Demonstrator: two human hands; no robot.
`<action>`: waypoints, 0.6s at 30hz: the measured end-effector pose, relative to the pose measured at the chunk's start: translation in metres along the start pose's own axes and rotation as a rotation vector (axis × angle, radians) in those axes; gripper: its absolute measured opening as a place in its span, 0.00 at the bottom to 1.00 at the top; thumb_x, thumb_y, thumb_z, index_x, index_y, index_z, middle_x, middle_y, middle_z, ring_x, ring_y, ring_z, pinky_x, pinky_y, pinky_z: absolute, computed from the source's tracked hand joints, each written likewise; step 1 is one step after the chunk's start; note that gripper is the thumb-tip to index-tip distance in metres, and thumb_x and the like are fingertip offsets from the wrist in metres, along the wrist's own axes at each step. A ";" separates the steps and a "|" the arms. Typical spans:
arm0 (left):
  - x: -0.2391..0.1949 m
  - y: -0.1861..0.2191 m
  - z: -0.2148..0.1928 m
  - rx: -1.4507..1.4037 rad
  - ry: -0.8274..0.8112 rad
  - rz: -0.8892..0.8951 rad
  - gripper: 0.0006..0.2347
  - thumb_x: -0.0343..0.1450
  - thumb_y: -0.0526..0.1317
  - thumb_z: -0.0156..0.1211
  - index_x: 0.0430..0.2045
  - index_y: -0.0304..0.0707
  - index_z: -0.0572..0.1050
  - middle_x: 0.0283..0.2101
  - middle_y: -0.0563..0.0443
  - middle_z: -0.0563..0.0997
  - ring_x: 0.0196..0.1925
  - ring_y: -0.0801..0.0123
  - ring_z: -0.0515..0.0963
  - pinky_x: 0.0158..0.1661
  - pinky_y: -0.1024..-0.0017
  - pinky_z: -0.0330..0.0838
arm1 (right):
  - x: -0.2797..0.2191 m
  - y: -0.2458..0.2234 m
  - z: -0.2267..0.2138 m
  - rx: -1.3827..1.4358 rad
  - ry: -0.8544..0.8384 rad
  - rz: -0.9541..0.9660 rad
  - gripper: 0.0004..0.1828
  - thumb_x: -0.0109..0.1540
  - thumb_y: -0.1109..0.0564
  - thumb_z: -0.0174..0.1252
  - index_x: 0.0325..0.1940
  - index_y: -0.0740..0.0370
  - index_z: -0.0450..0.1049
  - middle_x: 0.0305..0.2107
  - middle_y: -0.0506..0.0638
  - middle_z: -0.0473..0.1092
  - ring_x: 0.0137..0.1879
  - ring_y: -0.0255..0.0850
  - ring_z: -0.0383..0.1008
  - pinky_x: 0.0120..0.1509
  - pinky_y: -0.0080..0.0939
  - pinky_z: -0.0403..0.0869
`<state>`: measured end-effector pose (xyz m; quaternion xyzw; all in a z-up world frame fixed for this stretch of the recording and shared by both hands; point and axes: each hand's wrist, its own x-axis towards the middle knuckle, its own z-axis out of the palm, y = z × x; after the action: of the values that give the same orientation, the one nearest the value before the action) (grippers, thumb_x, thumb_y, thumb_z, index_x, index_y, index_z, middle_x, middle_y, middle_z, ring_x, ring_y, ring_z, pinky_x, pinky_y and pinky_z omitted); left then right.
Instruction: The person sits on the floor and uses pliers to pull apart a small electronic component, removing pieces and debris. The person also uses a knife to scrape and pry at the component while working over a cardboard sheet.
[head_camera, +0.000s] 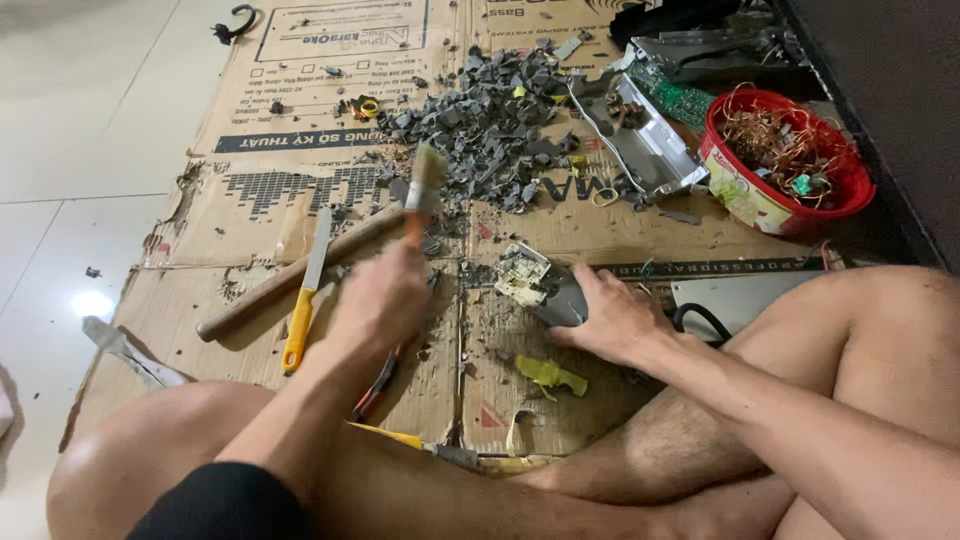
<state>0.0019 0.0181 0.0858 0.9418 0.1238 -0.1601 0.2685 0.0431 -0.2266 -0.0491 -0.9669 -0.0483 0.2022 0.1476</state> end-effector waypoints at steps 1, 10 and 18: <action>0.002 -0.002 0.010 -0.002 0.002 -0.002 0.20 0.75 0.49 0.35 0.47 0.38 0.75 0.50 0.23 0.79 0.60 0.32 0.76 0.57 0.38 0.68 | -0.003 -0.003 -0.002 -0.002 0.000 -0.003 0.48 0.46 0.22 0.64 0.63 0.44 0.62 0.53 0.55 0.72 0.59 0.58 0.75 0.64 0.68 0.66; 0.062 -0.044 0.062 -0.543 -0.110 -0.155 0.19 0.77 0.46 0.53 0.34 0.20 0.80 0.24 0.38 0.77 0.12 0.66 0.70 0.15 0.70 0.64 | -0.020 -0.014 -0.019 0.063 0.003 -0.036 0.48 0.47 0.26 0.65 0.64 0.48 0.61 0.52 0.60 0.70 0.60 0.62 0.74 0.62 0.62 0.70; 0.080 -0.067 0.073 -0.681 -0.103 -0.183 0.17 0.75 0.44 0.48 0.23 0.25 0.75 0.10 0.45 0.69 0.06 0.62 0.68 0.10 0.65 0.62 | -0.013 -0.003 -0.006 0.023 0.048 -0.085 0.43 0.51 0.34 0.67 0.65 0.46 0.60 0.50 0.60 0.70 0.58 0.62 0.76 0.59 0.60 0.72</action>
<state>0.0370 0.0451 -0.0338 0.7741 0.2400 -0.1801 0.5574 0.0341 -0.2276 -0.0380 -0.9669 -0.0832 0.1729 0.1683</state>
